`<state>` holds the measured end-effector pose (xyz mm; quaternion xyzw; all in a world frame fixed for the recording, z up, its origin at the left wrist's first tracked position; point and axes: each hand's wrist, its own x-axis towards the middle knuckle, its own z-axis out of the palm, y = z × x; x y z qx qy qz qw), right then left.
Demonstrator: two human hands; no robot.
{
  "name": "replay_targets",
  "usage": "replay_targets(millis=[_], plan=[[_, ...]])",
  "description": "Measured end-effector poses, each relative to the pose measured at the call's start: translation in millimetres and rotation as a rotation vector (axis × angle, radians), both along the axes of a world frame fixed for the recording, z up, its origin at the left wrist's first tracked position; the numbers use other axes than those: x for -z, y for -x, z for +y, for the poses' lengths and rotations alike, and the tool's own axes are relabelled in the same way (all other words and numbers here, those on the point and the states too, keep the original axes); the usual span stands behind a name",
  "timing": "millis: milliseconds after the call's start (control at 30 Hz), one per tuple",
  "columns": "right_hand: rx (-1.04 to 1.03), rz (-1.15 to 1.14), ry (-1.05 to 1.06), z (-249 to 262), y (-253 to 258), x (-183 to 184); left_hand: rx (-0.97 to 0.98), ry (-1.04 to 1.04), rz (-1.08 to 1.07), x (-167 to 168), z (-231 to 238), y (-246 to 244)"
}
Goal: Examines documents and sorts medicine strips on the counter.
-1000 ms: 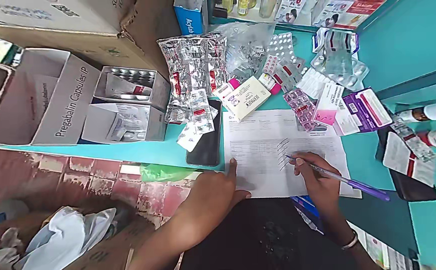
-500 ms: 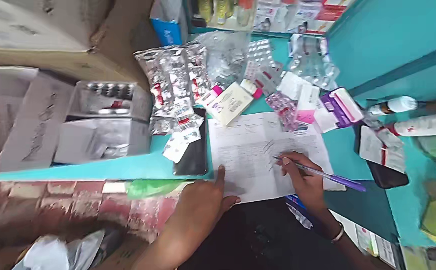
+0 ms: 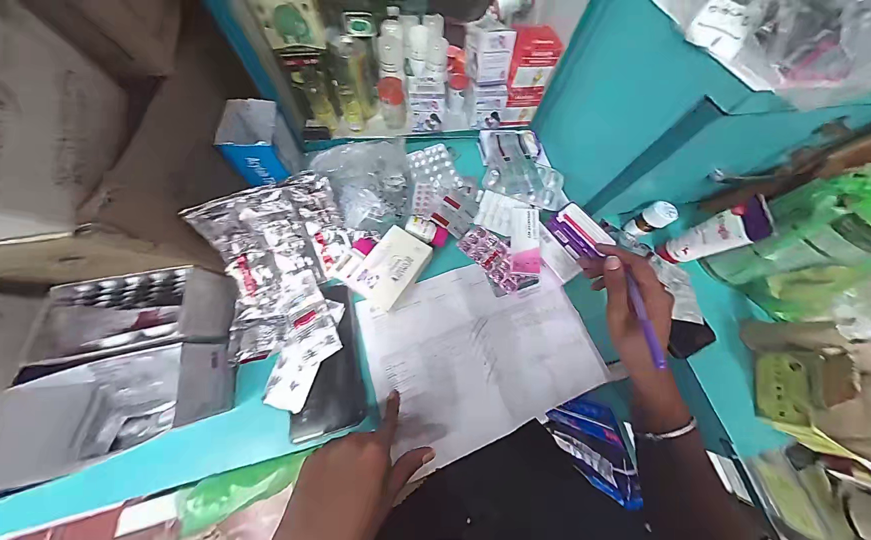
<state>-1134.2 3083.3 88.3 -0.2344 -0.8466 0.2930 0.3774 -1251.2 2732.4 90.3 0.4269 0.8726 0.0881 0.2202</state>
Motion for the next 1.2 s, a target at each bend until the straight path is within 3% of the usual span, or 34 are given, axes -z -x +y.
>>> replay_targets(millis=[133, 233, 367, 467, 567, 700, 867, 933, 1033, 1200], plan=[[-0.143, -0.06, -0.068, -6.4, 27.2, -13.4, -0.076, -0.316, 0.199, 8.1, -2.5, 10.3], [-0.275, -0.064, -0.077, -19.2, 54.7, -32.3, -0.142, -0.449, 0.227, -1.5, 4.2, 37.0], [-0.418, -0.156, -0.184, -33.8, 92.0, -57.9, -0.266, -0.45, 0.406, -5.3, 8.2, 65.8], [-0.563, -0.161, -0.319, -31.0, 108.7, -62.9, -0.347, -0.399, 0.371, 7.0, 1.8, 67.3], [-0.691, -0.092, -0.323, -28.9, 111.1, -81.2, -0.415, -0.38, 0.317, 20.5, -10.4, 59.6], [-0.661, 0.125, -0.276, -8.8, 108.7, -106.3, -0.459, -0.452, 0.373, 37.0, -20.1, 52.9], [-0.589, 0.275, -0.165, 19.5, 105.2, -104.2, -0.513, -0.76, 0.315, 32.2, -29.4, 49.9], [-0.541, 0.224, -0.12, 18.3, 100.8, -103.2, -0.507, -0.795, 0.303, 30.9, -30.7, 50.2], [-0.498, -0.033, -0.112, 3.0, 104.2, -91.4, -0.447, -0.749, 0.382, 35.8, -21.5, 54.4], [-0.866, -0.464, -0.334, -46.7, 162.1, -41.2, -0.332, -0.71, 0.368, 33.9, -0.1, 55.6]])
